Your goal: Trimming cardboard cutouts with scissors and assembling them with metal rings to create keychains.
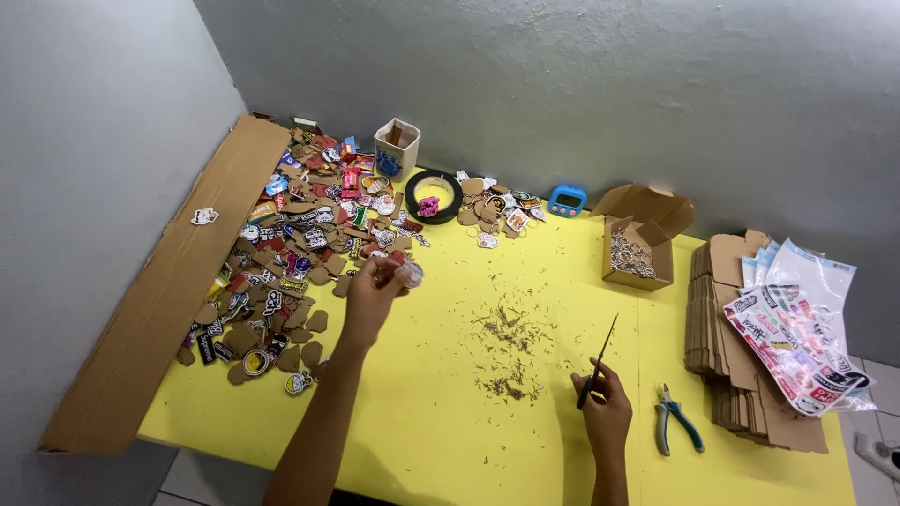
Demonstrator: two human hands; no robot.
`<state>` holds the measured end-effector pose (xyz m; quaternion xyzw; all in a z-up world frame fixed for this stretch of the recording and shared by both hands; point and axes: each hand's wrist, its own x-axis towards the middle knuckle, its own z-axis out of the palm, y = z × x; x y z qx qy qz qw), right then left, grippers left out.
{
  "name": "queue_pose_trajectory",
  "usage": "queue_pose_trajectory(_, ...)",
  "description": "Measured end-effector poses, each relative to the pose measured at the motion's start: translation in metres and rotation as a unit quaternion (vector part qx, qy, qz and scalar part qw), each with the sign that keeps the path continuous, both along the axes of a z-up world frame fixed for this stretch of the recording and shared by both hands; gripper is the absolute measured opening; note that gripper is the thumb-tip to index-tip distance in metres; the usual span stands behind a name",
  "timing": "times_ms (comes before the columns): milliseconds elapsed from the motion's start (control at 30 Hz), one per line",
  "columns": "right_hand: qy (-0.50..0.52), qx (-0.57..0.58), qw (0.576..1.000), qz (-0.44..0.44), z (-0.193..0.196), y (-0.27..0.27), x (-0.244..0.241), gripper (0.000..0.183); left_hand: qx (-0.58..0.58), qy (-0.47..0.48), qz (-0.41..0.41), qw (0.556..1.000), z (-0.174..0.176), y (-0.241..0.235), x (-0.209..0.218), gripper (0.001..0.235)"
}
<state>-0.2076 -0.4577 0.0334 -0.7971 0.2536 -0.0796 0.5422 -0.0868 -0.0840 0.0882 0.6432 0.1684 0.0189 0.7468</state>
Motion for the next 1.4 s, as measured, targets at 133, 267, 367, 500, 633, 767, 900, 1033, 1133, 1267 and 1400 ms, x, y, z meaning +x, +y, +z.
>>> queue_pose_trajectory(133, -0.014, 0.005, 1.000, -0.003, -0.012, -0.005, -0.003, 0.046, -0.022, 0.027, -0.025, 0.999, 0.008, -0.023, -0.016, 0.019)
queue_pose_trajectory(267, -0.018, 0.038, 0.999, 0.025, -0.007, 0.001, -0.004, 0.045, -0.073, -0.008, -0.052, 0.996, 0.014, -0.049, -0.028, 0.017)
queue_pose_trajectory(367, -0.051, 0.080, 0.992, 0.078, -0.006, 0.008, -0.005, 0.045, -0.097, -0.004, -0.081, 0.992, 0.021, -0.070, -0.037, 0.019)
queue_pose_trajectory(500, -0.131, 0.152, 0.973, 0.117, 0.032, 0.037, 0.000, 0.026, -0.132, -0.004, -0.132, 0.982, 0.023, -0.100, -0.049, 0.024)
queue_pose_trajectory(633, -0.183, 0.198, 0.947, 0.173, 0.059, 0.049, 0.007, 0.024, -0.069, -0.013, -0.191, 0.979, 0.039, -0.119, -0.064, 0.030)
queue_pose_trajectory(767, -0.205, 0.204, 0.941, 0.179, 0.084, 0.055, 0.012, 0.025, -0.052, -0.029, -0.226, 0.972, 0.050, -0.131, -0.074, 0.025)
queue_pose_trajectory(900, -0.220, 0.221, 0.939, 0.144, 0.081, 0.056, 0.018, 0.033, -0.033, -0.108, -0.263, 0.958, 0.032, -0.134, -0.073, 0.020)
queue_pose_trajectory(1033, -0.202, 0.202, 0.947, 0.145, 0.078, 0.054, 0.020, 0.034, -0.024, -0.116, -0.274, 0.954, 0.029, -0.136, -0.073, 0.017)
queue_pose_trajectory(1133, -0.185, 0.186, 0.954, 0.146, 0.074, 0.053, 0.019, 0.034, -0.017, -0.118, -0.270, 0.955, 0.028, -0.138, -0.075, 0.016)
queue_pose_trajectory(1267, -0.171, 0.168, 0.958, 0.159, 0.059, 0.047, 0.021, 0.034, 0.044, -0.150, -0.265, 0.952, 0.029, -0.139, -0.075, 0.009)
queue_pose_trajectory(1400, -0.161, 0.159, 0.964, 0.143, 0.057, 0.048, 0.019, 0.036, 0.120, -0.264, -0.255, 0.923, 0.041, -0.141, -0.079, 0.004)
